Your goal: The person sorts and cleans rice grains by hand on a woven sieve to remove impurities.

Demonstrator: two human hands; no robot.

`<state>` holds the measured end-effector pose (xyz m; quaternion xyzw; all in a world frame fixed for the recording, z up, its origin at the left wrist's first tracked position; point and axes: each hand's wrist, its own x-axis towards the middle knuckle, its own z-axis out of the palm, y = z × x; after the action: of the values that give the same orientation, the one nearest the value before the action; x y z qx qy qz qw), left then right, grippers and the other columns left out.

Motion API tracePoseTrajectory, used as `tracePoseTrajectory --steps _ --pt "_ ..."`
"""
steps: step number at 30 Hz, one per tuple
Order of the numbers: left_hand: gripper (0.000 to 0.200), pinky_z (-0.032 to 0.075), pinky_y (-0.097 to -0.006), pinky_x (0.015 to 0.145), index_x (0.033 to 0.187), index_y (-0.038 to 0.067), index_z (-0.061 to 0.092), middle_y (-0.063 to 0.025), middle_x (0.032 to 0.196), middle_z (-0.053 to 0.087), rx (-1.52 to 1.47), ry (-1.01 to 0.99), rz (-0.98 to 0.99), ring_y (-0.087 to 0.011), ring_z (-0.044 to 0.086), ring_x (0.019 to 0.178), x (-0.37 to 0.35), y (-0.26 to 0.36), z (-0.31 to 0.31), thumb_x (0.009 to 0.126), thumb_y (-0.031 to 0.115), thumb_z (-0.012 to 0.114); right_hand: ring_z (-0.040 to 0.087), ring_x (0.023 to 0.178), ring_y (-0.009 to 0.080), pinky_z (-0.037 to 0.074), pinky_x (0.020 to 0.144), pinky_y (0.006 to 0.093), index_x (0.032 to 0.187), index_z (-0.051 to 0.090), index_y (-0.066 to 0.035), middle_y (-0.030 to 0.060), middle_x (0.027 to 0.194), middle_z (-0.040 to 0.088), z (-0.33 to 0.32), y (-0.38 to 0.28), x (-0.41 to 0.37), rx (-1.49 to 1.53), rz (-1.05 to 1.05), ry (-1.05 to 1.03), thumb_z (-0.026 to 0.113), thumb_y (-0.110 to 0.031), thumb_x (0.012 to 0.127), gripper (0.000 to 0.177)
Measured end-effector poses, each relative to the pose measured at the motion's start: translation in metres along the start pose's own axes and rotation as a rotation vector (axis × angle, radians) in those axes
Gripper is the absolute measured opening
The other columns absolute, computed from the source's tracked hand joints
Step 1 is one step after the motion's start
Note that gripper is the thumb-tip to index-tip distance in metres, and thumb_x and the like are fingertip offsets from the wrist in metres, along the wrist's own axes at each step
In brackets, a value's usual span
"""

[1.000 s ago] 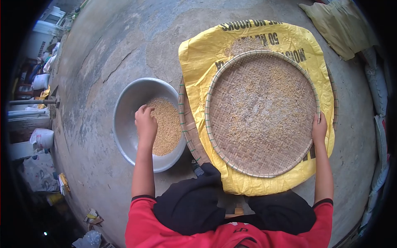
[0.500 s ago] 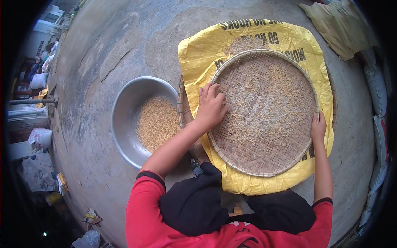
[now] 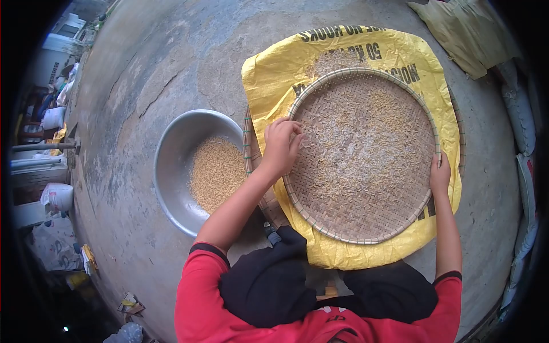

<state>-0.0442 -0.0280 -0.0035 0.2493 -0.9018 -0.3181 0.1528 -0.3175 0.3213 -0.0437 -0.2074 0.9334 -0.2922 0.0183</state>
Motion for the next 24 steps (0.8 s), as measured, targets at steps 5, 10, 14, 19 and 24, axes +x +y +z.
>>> tracePoseTrajectory --steps 5,10,14,19,24 --pt "0.016 0.044 -0.0317 0.074 0.083 0.004 0.056 -0.0072 0.075 0.061 -0.187 0.032 -0.047 -0.0201 0.060 0.074 -0.012 0.006 -0.031 0.074 0.007 0.068 0.057 0.087 0.0337 0.044 0.077 0.0358 0.107 0.052 0.001 0.0200 0.093 0.059 0.000 0.002 0.000 0.007 -0.005 -0.001 0.047 -0.024 0.090 0.030" --pt "0.023 0.045 -0.0271 0.063 0.090 0.005 0.056 -0.0041 0.075 0.063 -0.133 0.100 -0.046 -0.0159 0.060 0.072 -0.035 -0.004 -0.049 0.071 0.005 0.071 0.057 0.087 0.0329 0.044 0.077 0.0353 0.106 0.053 0.001 0.0193 0.092 0.059 0.000 0.004 0.001 -0.001 -0.010 0.005 0.047 -0.024 0.090 0.030" --pt "0.036 0.043 -0.0249 0.062 0.101 0.007 0.054 -0.0013 0.072 0.062 -0.120 0.114 -0.146 -0.0107 0.057 0.067 -0.051 -0.016 -0.061 0.069 0.005 0.072 0.058 0.087 0.0307 0.044 0.077 0.0343 0.107 0.052 0.002 0.0191 0.093 0.059 0.001 0.004 0.000 0.012 -0.003 -0.008 0.047 -0.024 0.090 0.031" --pt "0.046 0.042 -0.0244 0.061 0.109 0.008 0.051 -0.0012 0.072 0.061 -0.137 0.053 -0.120 -0.0096 0.055 0.064 -0.051 -0.012 -0.057 0.069 0.006 0.073 0.058 0.086 0.0294 0.044 0.077 0.0336 0.108 0.052 0.003 0.0195 0.094 0.059 -0.001 0.002 0.000 -0.009 -0.005 -0.005 0.047 -0.024 0.091 0.032" --pt "0.029 0.047 -0.0316 0.060 0.096 0.005 0.058 -0.0078 0.076 0.062 0.020 0.085 0.033 -0.0197 0.060 0.068 -0.048 -0.017 -0.062 0.070 0.006 0.071 0.057 0.087 0.0299 0.044 0.078 0.0340 0.109 0.051 0.003 0.0194 0.094 0.059 0.003 0.007 0.001 -0.026 -0.004 0.002 0.047 -0.024 0.091 0.033"
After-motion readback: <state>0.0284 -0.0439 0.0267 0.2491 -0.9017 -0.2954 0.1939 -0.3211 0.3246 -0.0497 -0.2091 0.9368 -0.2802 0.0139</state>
